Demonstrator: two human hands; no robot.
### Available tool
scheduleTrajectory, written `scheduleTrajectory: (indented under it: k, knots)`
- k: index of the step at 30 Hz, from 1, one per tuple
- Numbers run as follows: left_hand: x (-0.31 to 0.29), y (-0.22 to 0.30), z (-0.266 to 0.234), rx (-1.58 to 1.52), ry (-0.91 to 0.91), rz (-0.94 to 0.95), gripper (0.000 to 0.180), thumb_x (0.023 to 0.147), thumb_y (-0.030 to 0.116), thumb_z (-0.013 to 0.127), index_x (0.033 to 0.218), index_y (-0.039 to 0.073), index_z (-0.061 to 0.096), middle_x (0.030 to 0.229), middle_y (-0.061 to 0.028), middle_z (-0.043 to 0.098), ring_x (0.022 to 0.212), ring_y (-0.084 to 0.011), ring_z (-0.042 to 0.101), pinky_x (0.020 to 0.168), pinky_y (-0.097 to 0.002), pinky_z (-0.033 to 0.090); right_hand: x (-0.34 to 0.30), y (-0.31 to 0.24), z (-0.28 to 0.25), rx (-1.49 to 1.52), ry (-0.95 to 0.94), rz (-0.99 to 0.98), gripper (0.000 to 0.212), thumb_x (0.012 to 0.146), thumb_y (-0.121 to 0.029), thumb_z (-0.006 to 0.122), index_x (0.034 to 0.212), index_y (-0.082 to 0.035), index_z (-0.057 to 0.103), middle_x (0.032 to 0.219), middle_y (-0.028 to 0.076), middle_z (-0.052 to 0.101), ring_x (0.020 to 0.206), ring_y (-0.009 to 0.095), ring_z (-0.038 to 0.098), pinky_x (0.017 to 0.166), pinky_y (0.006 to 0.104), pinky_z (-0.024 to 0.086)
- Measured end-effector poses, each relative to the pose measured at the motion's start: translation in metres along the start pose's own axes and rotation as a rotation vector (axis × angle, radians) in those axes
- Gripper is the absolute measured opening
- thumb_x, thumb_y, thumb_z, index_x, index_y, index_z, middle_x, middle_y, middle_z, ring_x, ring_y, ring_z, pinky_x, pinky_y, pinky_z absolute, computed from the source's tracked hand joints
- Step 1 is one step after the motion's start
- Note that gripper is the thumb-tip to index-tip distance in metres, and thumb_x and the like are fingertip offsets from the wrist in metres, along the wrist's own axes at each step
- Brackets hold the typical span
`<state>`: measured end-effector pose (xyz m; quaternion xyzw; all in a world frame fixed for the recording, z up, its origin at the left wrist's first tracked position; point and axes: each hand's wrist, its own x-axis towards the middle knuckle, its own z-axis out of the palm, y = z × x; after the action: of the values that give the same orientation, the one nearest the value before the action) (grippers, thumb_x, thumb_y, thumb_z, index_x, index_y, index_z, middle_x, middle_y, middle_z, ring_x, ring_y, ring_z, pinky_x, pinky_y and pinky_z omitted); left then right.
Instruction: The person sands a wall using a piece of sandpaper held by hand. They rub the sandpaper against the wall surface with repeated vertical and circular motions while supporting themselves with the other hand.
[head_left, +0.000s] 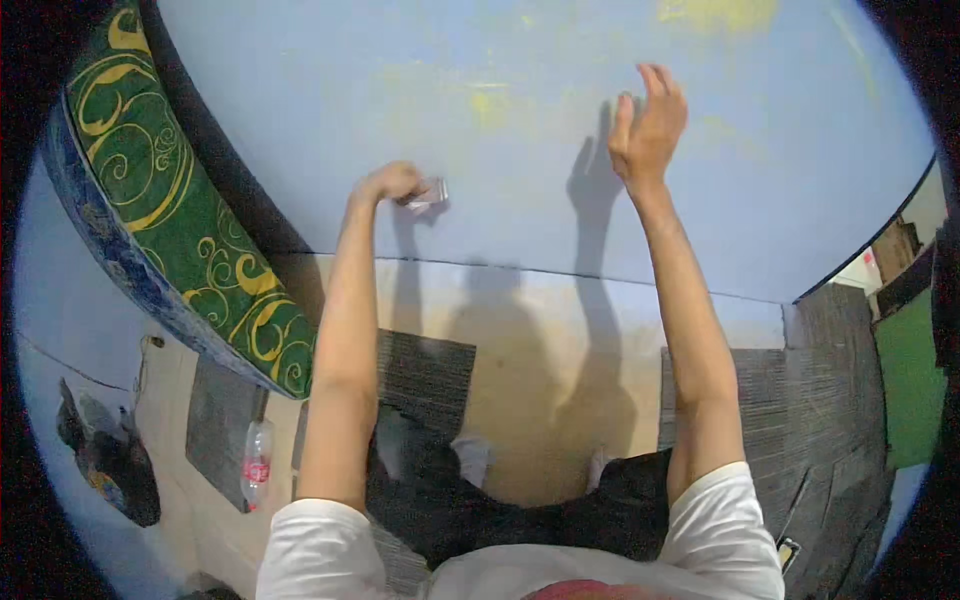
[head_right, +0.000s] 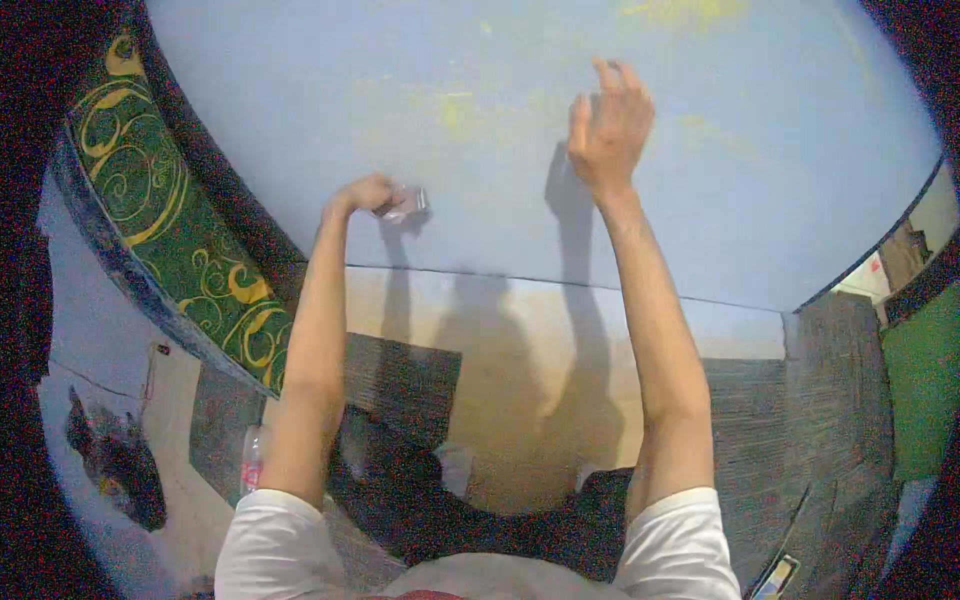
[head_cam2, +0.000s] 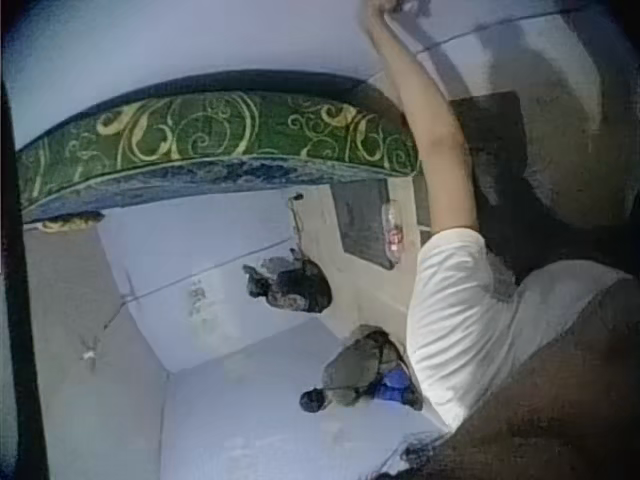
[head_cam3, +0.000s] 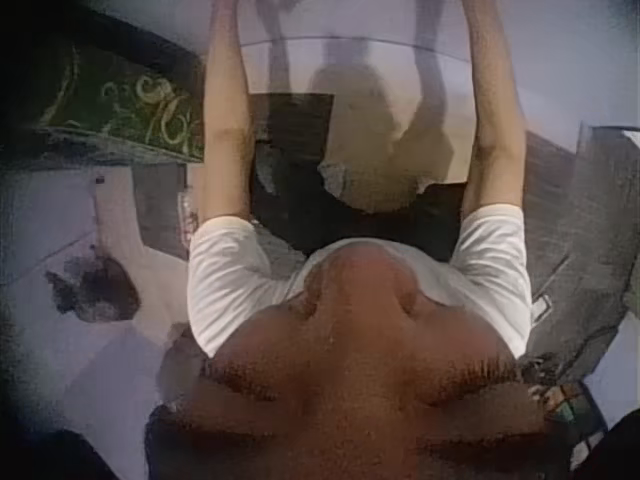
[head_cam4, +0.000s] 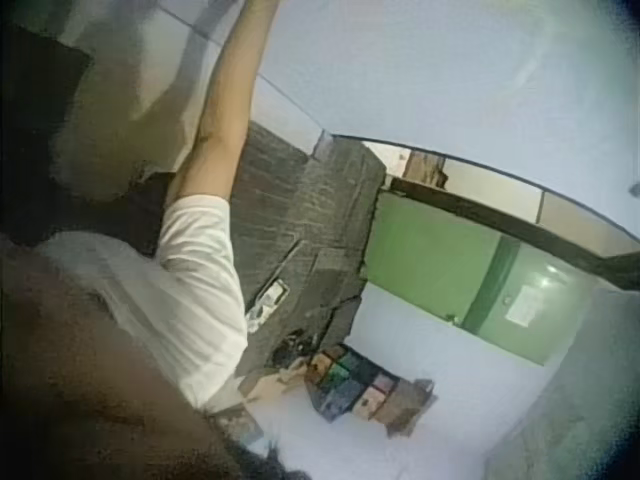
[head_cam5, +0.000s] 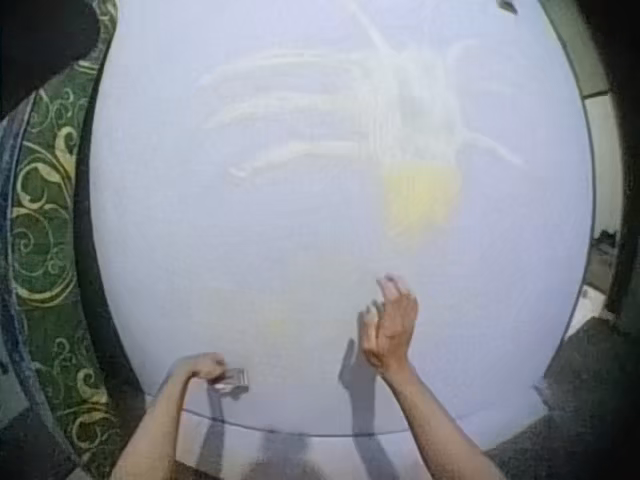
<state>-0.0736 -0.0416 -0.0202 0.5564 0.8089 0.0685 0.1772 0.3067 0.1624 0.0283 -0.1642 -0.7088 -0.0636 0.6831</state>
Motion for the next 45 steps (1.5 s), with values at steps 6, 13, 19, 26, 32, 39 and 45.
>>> scheduleTrajectory:
  k: [6, 13, 19, 26, 32, 39, 45]
  knots:
    - [-0.014, -0.095, 0.033, 0.011, 0.262, -0.304, 0.043, 0.080, 0.037, 0.072, 0.083, -0.006, 0.077, 0.089, -0.0290, 0.075, 0.075, -0.0356, 0.075, 0.070, -0.0481, 0.058, -0.012, 0.038, -0.017, -0.069, -0.085, 0.116, 0.075, 0.101, -0.028, 0.057, 0.165, -0.009, 0.022, 0.172, 0.025, 0.008, 0.160, 0.044, 0.006, 0.123, 0.0694, -0.001]
    - [0.043, -0.002, 0.054, -0.879, 0.468, -0.207, 0.021, 0.087, 0.009, 0.065, 0.073, -0.004, 0.072, 0.067, -0.0127, 0.070, 0.056, -0.0186, 0.069, 0.051, -0.0344, 0.056, -0.049, 0.090, -0.015, -0.252, -0.383, 0.220, 0.091, 0.106, -0.060, 0.040, 0.169, -0.008, -0.001, 0.172, 0.027, -0.017, 0.157, 0.050, -0.019, 0.112, 0.0785, -0.017]
    - [0.038, -0.032, 0.059, -1.121, 0.421, -0.240, 0.020, 0.098, 0.004, 0.056, 0.096, -0.008, 0.072, 0.086, -0.0173, 0.073, 0.073, -0.0240, 0.073, 0.060, -0.0382, 0.065, -0.056, 0.085, 0.009, -0.160, -0.451, 0.217, 0.111, 0.098, -0.074, 0.046, 0.167, -0.008, -0.011, 0.168, 0.027, -0.029, 0.152, 0.052, -0.031, 0.106, 0.0805, -0.024]
    - [0.036, 0.001, 0.048, -1.274, 0.450, -0.383, 0.014, 0.093, 0.000, 0.061, 0.089, -0.008, 0.072, 0.080, -0.0153, 0.071, 0.068, -0.0245, 0.072, 0.057, -0.0394, 0.066, -0.050, 0.108, -0.007, -0.352, -0.664, 0.189, 0.146, 0.078, -0.068, 0.079, 0.163, -0.010, -0.024, 0.161, 0.030, -0.041, 0.146, 0.055, -0.038, 0.101, 0.0866, -0.019]
    - [0.045, -0.014, 0.047, -1.279, 0.436, -0.360, 0.011, 0.088, -0.002, 0.064, 0.080, -0.007, 0.068, 0.073, -0.0155, 0.069, 0.057, -0.0235, 0.067, 0.049, -0.0389, 0.061, -0.003, 0.071, -0.012, -0.572, -1.121, 0.574, 0.161, 0.068, -0.069, 0.087, 0.160, -0.001, -0.027, 0.158, 0.039, -0.038, 0.143, 0.057, -0.042, 0.101, 0.0874, -0.016]
    - [0.050, -0.012, 0.053, -1.384, 0.375, -0.351, 0.019, 0.097, -0.003, 0.059, 0.104, -0.020, 0.064, 0.097, -0.0267, 0.069, 0.080, -0.0356, 0.074, 0.070, -0.0433, 0.069, 0.018, 0.045, -0.008, -0.650, -1.245, 0.756, 0.167, 0.061, -0.068, 0.091, 0.161, -0.002, -0.026, 0.159, 0.034, -0.041, 0.144, 0.051, -0.043, 0.103, 0.0889, -0.010]
    - [-0.010, -0.141, 0.042, -1.567, 0.491, -0.405, 0.018, 0.101, 0.002, 0.053, 0.110, -0.012, 0.059, 0.101, -0.0224, 0.065, 0.085, -0.0331, 0.071, 0.080, -0.0449, 0.069, 0.003, 0.010, 0.023, -0.416, -1.091, 0.601, 0.167, 0.062, -0.060, 0.094, 0.160, -0.010, -0.031, 0.160, 0.030, -0.042, 0.145, 0.052, -0.042, 0.103, 0.0899, -0.010]
